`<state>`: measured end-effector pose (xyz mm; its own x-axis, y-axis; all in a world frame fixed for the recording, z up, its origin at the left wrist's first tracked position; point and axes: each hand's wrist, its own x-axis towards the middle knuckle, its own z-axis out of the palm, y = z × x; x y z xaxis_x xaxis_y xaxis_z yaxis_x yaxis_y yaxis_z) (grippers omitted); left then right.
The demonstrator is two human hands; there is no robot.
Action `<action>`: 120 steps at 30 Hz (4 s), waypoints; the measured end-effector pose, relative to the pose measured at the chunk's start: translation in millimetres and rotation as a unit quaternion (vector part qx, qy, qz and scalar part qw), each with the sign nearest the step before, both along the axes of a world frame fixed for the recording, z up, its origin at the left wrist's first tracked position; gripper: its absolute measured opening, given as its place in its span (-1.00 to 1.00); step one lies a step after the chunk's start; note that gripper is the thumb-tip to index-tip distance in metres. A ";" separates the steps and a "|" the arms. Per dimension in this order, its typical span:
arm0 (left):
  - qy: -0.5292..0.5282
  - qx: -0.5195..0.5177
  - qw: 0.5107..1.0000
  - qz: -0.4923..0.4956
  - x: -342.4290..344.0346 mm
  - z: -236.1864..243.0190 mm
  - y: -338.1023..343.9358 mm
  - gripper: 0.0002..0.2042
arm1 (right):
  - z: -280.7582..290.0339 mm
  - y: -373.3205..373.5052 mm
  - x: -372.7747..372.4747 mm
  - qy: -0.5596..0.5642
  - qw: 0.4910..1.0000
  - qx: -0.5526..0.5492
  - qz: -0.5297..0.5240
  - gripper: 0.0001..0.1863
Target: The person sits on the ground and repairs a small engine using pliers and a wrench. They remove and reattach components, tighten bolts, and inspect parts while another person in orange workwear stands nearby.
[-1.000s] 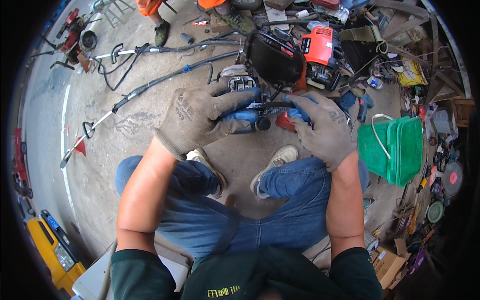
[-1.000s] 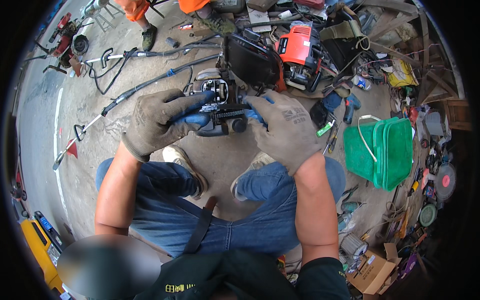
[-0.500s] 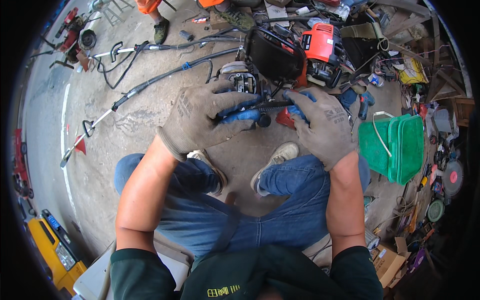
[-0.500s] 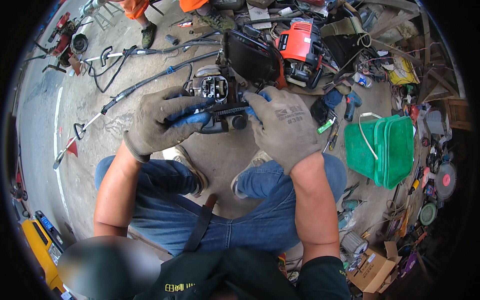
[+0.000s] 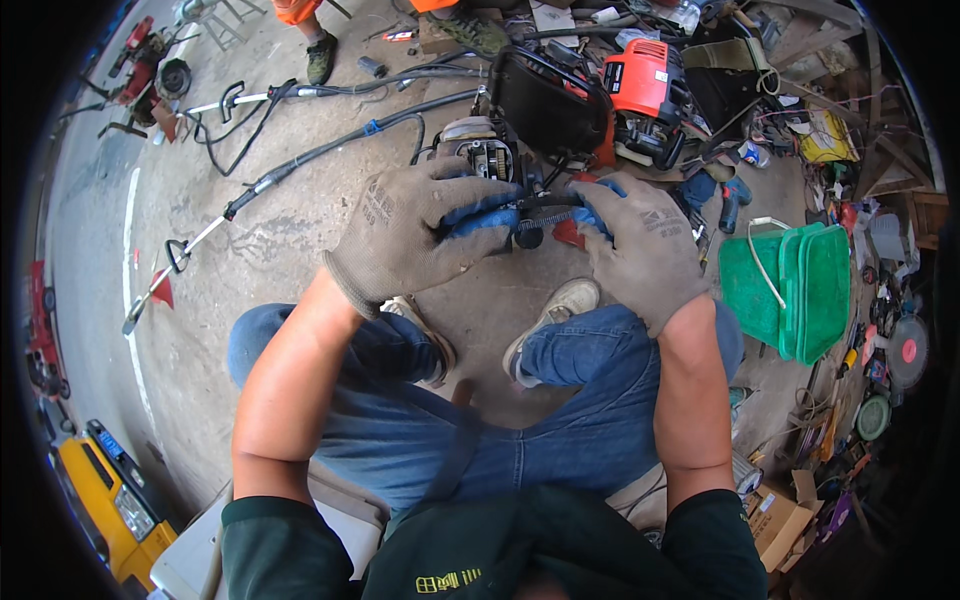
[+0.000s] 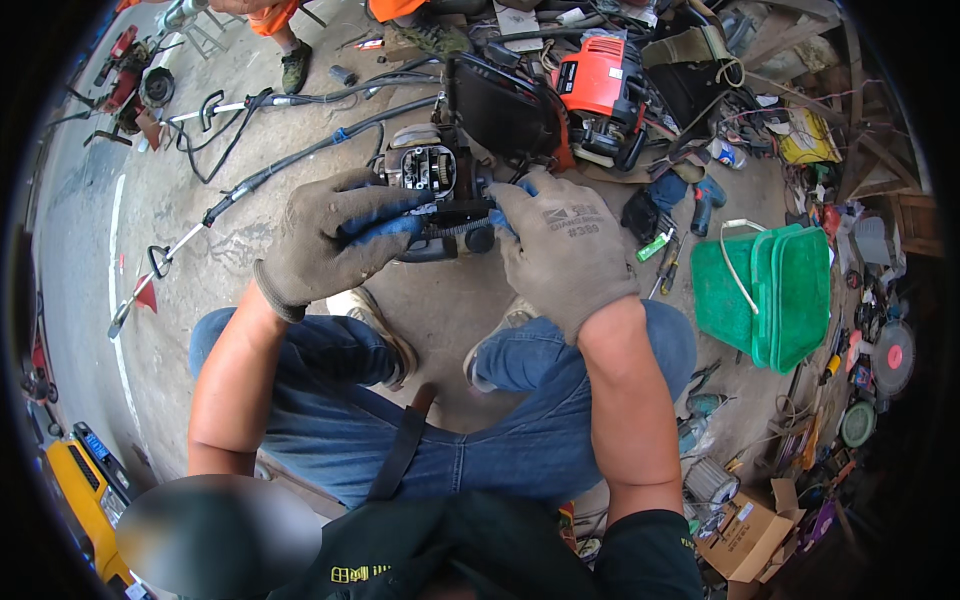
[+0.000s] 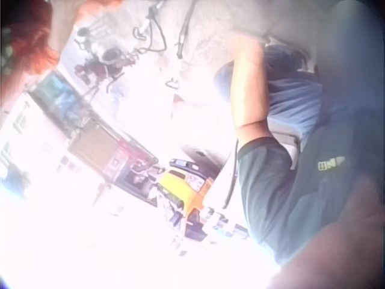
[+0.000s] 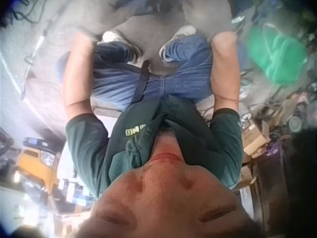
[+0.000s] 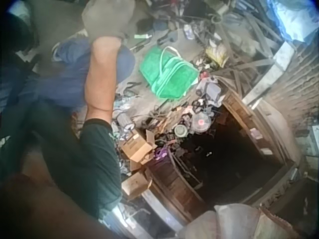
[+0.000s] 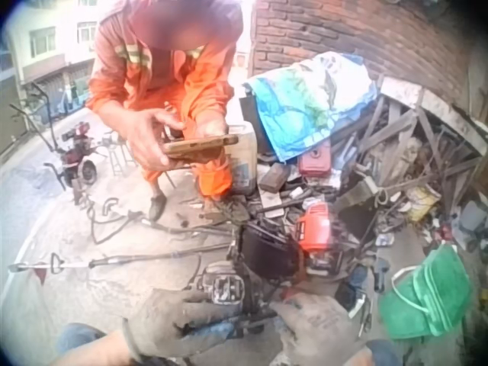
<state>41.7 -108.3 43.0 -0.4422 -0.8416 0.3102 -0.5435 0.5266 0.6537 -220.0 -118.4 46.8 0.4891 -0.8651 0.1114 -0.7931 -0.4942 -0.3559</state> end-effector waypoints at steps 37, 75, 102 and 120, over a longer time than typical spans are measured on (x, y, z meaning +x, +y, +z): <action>0.340 0.464 0.794 0.196 23.0 -52.8 -37.5 -0.71 | -42.6 -42.2 19.8 -0.451 0.797 0.378 -0.131 -0.68; 0.389 0.452 0.787 0.159 -1.9 -51.6 -29.1 -0.83 | -42.4 -31.3 38.4 -0.263 0.911 0.273 -0.161 -0.73; 0.368 0.450 0.796 0.166 7.5 -79.1 -31.7 -0.79 | -24.4 -20.3 37.2 -0.229 0.928 0.255 -0.145 -0.68; 0.370 0.444 0.799 0.166 6.8 -74.6 -30.2 -0.82 | -24.6 -22.1 37.4 -0.205 0.934 0.252 -0.147 -0.70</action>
<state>48.5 -138.5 -31.6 -0.1206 -0.9078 -0.4018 0.1516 -0.4168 0.8963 -182.6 -140.4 22.2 0.2278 -0.9483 -0.2208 -0.6142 0.0360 -0.7883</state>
